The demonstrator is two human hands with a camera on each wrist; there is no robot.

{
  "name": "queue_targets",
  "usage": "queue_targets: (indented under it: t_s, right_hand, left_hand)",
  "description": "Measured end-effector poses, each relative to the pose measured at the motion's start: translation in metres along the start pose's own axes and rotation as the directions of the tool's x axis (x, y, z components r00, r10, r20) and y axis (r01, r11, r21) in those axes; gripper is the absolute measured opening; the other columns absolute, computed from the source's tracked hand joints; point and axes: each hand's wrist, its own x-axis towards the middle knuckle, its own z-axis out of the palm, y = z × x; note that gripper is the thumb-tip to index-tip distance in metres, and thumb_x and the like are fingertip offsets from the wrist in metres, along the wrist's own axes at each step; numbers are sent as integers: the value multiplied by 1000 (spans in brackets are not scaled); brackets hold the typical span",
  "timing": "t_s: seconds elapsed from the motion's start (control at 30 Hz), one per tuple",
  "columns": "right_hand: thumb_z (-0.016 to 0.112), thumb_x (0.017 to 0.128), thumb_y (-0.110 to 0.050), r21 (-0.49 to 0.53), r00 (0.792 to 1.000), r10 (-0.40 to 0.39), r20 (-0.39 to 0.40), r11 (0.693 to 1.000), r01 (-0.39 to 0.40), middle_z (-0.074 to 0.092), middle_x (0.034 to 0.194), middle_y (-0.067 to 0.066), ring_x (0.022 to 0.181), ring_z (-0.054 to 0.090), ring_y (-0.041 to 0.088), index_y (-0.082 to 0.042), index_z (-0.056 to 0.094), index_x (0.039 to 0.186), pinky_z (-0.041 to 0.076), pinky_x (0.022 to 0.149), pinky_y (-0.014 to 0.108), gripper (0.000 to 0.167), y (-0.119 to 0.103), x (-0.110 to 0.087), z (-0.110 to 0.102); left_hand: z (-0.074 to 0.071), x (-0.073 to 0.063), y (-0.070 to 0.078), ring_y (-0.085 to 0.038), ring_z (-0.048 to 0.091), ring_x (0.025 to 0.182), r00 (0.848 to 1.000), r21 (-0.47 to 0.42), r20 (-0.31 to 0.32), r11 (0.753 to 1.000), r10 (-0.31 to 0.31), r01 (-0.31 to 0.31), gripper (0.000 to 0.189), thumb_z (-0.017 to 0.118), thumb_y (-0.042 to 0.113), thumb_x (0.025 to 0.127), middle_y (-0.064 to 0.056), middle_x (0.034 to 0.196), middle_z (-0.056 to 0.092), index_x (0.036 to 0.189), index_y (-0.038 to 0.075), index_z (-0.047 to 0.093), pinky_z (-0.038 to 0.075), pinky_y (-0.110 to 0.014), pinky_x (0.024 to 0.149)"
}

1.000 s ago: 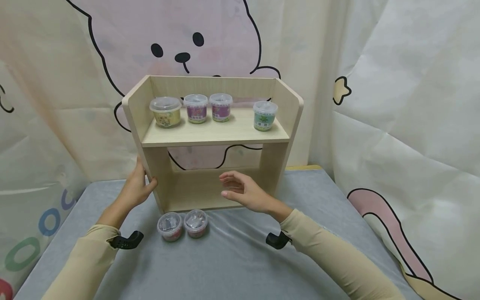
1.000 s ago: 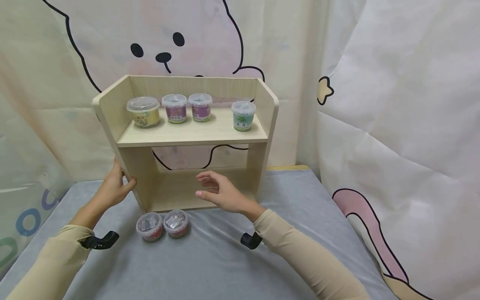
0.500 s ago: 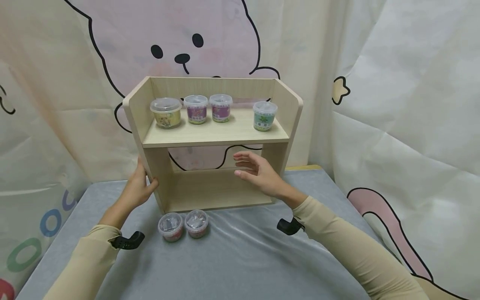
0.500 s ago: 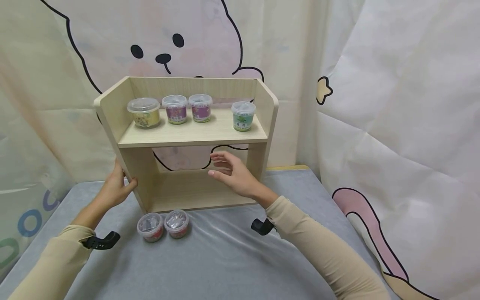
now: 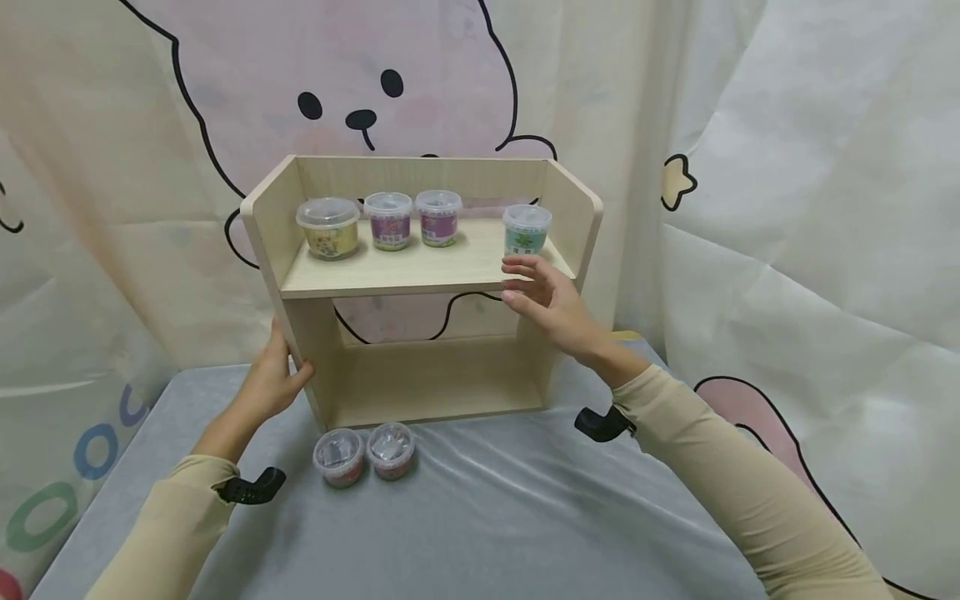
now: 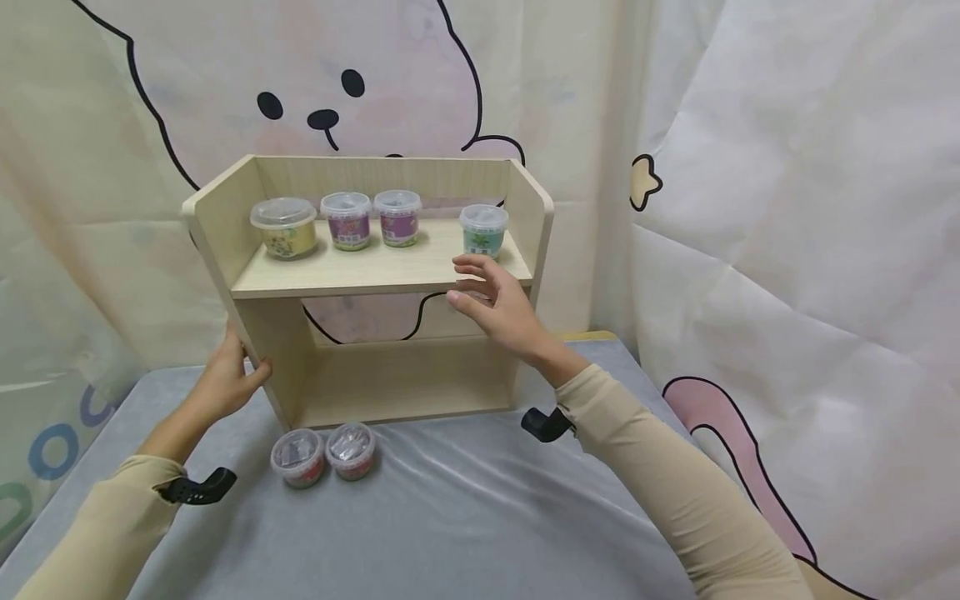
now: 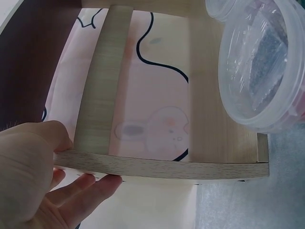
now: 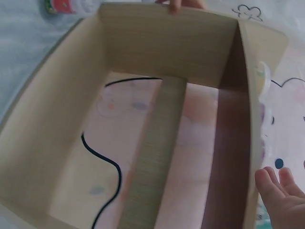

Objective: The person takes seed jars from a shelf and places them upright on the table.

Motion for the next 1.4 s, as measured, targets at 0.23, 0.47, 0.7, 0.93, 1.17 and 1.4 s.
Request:
queue_targets:
  t_s: [0.23,0.47,0.7,0.93,1.17,1.4]
  right_hand:
    - [55,99,-8,-9,998,5,-60,1000,-5,46,150,24,140,47,39,3,39,147,49,109,29,52,-14,5,-16]
    - [54,101,-11,-1,980,21,-198,1000,-21,43,153,21,145,42,34,3,41,145,32,124,49,49,-13,11,-32]
    - [55,101,-23,0,967,113,-227,993,-116,21,168,13,156,26,30,-8,30,156,22,129,44,62,-15,21,-38]
    - [56,102,-29,31,950,213,-229,977,-212,11,171,11,159,15,31,-21,14,162,16,131,44,74,-11,38,-37]
    - [54,103,-27,115,934,270,-232,962,-249,22,168,14,157,22,27,-18,14,162,18,130,43,72,-3,58,-35]
    - [51,105,-15,424,926,322,-195,879,-216,16,168,15,158,17,22,-13,15,161,11,131,34,67,1,75,-35]
  left_hand:
    - [0,-3,-1,-55,57,117,1000,3,-8,1000,-4,4,92,61,-9,84,-35,129,55,158,7,8,46,-69,94]
    - [1,-1,-2,-55,58,116,1000,3,-3,1000,-3,3,89,60,-8,85,-37,126,57,157,6,10,46,-68,94]
    - [1,0,-3,-55,58,116,1000,-3,-11,1000,-4,4,89,61,-9,84,-37,125,57,156,5,11,45,-68,95]
    - [3,-1,-3,-55,58,116,1000,-4,-14,1000,4,-4,89,60,-10,84,-37,125,57,157,5,11,46,-67,95]
    - [4,0,-3,-54,58,116,1000,3,-21,1000,15,-15,88,61,-10,84,-36,126,58,156,5,12,45,-68,95]
    - [3,-1,-4,-53,59,114,1000,-8,-20,1000,22,-22,86,60,-10,84,-35,124,58,155,2,14,47,-66,93]
